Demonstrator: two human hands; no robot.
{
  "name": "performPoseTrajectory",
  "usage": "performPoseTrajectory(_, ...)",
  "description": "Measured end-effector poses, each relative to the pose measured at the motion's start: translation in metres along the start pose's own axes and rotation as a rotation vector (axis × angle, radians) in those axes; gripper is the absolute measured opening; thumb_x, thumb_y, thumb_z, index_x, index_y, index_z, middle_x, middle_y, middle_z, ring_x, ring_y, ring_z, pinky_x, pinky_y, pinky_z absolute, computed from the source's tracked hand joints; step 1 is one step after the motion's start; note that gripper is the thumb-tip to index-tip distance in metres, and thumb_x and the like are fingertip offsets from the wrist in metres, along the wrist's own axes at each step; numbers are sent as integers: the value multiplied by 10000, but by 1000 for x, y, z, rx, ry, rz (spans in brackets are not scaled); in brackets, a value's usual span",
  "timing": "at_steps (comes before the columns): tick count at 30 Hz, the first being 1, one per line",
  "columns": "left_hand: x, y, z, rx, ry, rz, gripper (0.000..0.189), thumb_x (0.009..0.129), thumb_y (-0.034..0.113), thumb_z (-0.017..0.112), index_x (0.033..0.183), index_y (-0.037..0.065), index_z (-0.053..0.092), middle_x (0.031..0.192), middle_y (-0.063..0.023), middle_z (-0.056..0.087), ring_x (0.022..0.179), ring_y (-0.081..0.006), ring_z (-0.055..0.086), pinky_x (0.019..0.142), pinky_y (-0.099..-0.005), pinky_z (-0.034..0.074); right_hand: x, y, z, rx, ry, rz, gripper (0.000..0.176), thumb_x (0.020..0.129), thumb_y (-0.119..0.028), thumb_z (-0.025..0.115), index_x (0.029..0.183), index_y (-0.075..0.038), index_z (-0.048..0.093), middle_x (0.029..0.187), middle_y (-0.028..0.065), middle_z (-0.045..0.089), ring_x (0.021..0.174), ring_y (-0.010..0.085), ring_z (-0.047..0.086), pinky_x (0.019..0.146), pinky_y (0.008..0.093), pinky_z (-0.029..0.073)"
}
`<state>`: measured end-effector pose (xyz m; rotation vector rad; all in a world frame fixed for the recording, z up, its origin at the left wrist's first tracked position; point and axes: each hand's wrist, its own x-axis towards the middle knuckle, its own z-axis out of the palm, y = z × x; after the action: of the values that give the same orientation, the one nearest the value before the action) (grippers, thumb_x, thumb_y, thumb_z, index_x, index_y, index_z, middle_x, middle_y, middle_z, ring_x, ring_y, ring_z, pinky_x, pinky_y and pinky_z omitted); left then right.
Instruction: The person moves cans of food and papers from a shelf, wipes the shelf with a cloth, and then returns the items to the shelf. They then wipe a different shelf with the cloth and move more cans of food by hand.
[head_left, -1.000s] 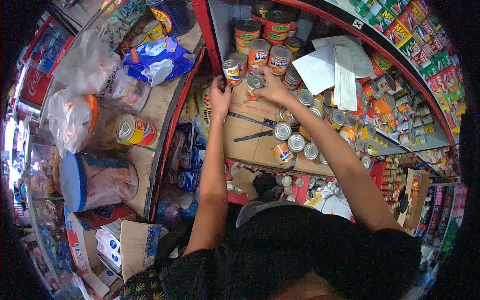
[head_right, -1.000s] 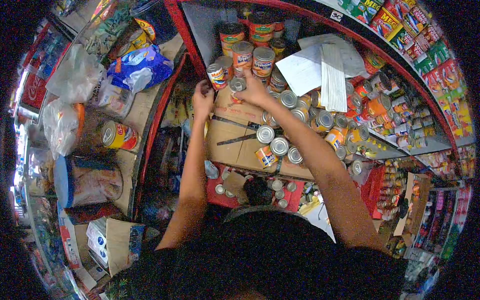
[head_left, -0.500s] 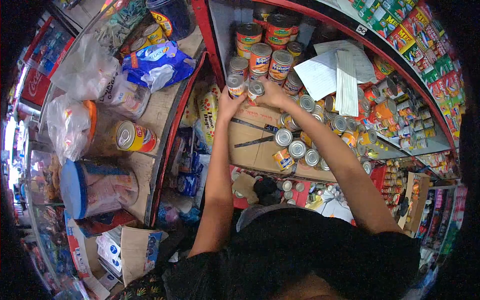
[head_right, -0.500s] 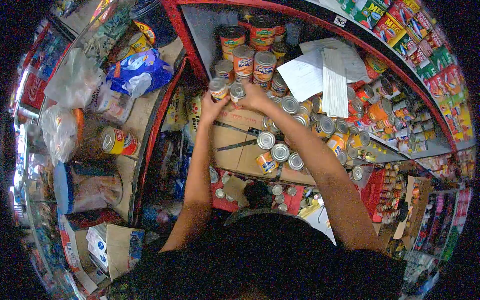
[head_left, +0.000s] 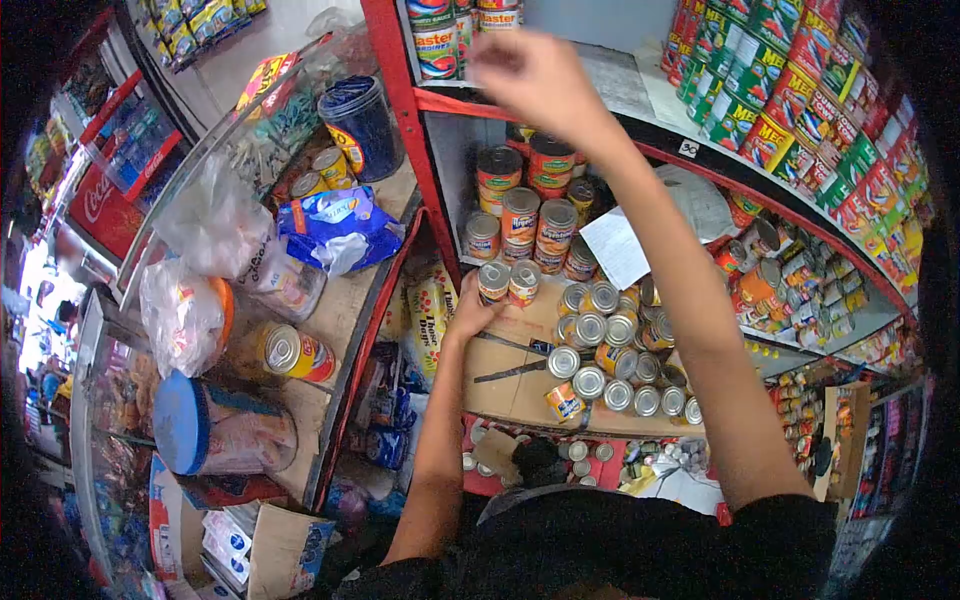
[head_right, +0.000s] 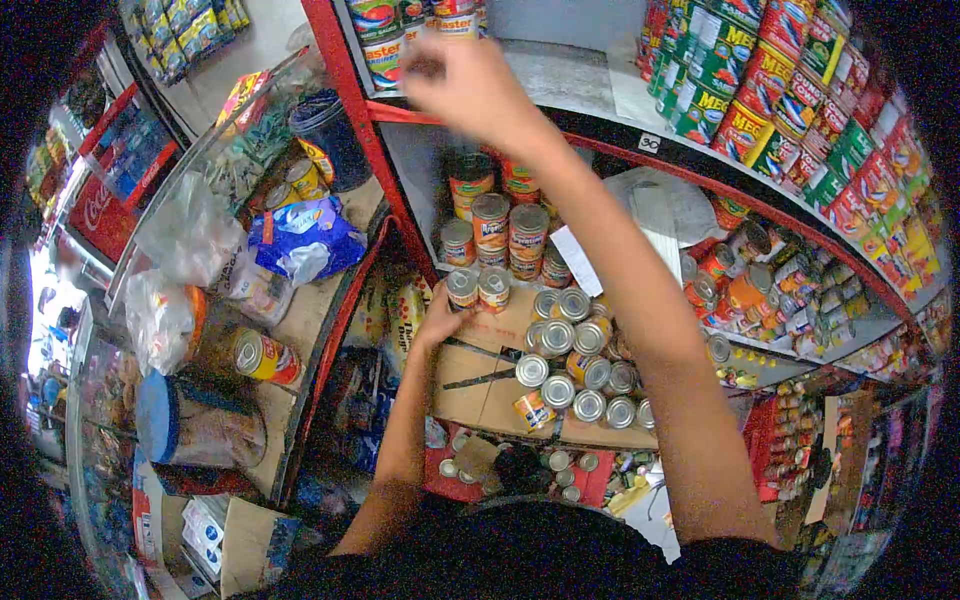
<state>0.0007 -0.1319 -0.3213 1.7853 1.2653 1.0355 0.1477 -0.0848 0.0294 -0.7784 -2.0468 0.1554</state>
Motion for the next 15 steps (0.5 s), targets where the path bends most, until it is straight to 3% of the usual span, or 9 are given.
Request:
performPoseTrajectory(1,-1,-8,4,84,42,8,674,683,173,720,1251,5,396,1267,-195,420,1231,-322,354,1027,-370,295,23,6,0,-30,182,-39,337,742,-179,659,1033,-32,576,854,51,638,792,126,605,656,279,491)
performPoseTrajectory(3,-6,-7,3,170,85,16,676,684,174,710,1255,1,392,1260,-207,421,1224,-335,355,1024,-377,296,67,32,4,193,22,83,639,682,-145,714,1199,-31,356,1021,177,556,885,256,584,762,357,480)
performPoseTrajectory(4,-9,0,0,176,114,15,663,687,163,695,1253,-4,393,1261,-215,417,1208,-336,371,1015,-381,306,73,34,14,193,25,82,639,682,-145,714,1199,-31,356,1021,177,556,885,256,584,762,357,480)
performPoseTrajectory(6,-15,6,-6,186,144,17,651,690,152,681,1251,-9,394,1262,-223,414,1193,-338,386,1005,-386,316,79,33,33,-113,186,160,749,629,-236,751,1228,-24,354,1051,201,559,985,307,564,842,377,447)
performPoseTrajectory(9,-17,1,-16,91,221,-12,600,698,116,652,1234,-17,418,1219,-234,444,1148,-346,430,976,-384,344,86,30,40,130,151,188,833,587,-305,774,1241,-23,342,1088,207,551,1036,330,536,891,402,416)
performPoseTrajectory(11,-17,-1,-22,116,328,-85,549,704,135,689,1194,-3,485,1138,-190,536,1097,-299,496,942,-360,377,87,28,40,124,145,192,823,581,-312,776,1221,-12,357,1097,209,546,1041,324,534,889,399,418)
performPoseTrajectory(12,-16,8,-24,131,420,-25,423,736,96,644,1134,1,539,1068,-176,577,1028,-282,541,900,-352,407,86,27,39,117,143,200,813,574,-319,779,1202,0,372,1107,211,541,1045,319,533,888,395,420)
performPoseTrajectory(15,-10,48,-41,79,483,-18,378,754,70,612,1121,4,547,1067,-169,577,1003,-274,550,887,-346,416,82,17,30,31,126,321,777,561,-318,783,1156,16,412,1112,213,539,1045,309,533,887,387,423)
